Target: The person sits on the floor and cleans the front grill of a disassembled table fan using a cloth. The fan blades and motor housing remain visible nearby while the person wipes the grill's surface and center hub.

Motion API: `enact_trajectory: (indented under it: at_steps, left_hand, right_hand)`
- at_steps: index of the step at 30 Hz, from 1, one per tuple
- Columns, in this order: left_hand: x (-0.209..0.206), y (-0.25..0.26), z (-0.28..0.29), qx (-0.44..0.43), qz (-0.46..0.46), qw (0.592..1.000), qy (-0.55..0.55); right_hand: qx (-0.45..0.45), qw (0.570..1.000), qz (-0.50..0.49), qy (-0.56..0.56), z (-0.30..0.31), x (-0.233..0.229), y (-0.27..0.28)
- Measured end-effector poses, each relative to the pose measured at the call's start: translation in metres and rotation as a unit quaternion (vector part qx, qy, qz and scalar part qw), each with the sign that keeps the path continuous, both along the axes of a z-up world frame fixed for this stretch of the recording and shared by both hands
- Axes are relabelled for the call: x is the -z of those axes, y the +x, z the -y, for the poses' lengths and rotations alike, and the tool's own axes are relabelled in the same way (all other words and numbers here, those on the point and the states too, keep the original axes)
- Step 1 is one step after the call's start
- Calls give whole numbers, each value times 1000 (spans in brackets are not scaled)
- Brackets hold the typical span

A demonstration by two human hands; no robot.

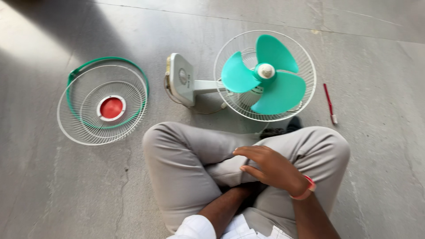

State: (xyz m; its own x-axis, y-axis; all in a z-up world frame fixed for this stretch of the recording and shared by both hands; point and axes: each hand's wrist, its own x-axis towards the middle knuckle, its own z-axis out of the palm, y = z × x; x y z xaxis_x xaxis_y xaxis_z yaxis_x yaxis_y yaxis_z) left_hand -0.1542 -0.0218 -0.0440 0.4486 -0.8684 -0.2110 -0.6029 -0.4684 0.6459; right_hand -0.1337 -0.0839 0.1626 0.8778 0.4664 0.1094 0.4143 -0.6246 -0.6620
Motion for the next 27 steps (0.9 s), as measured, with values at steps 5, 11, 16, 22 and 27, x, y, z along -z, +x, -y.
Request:
enact_trajectory:
  at_steps: [5,11,16,22,27]
  left_hand:
    - [-99,-18,-47,74,104,984,-121]
    - [-151,-37,-220,-285,334,842,-314]
    - [-78,-4,-298,-550,290,771,-139]
    - [-12,-30,-264,-448,308,838,-43]
    - [30,-28,-307,-559,65,825,-58]
  right_hand:
    - [339,895,170,235,87,-2,-74]
    - [372,844,211,324,190,102,-81]
    - [409,788,100,449,184,165,-32]
    - [438,744,74,499,187,94,-30]
    - [457,717,78,520,221,103,-51]
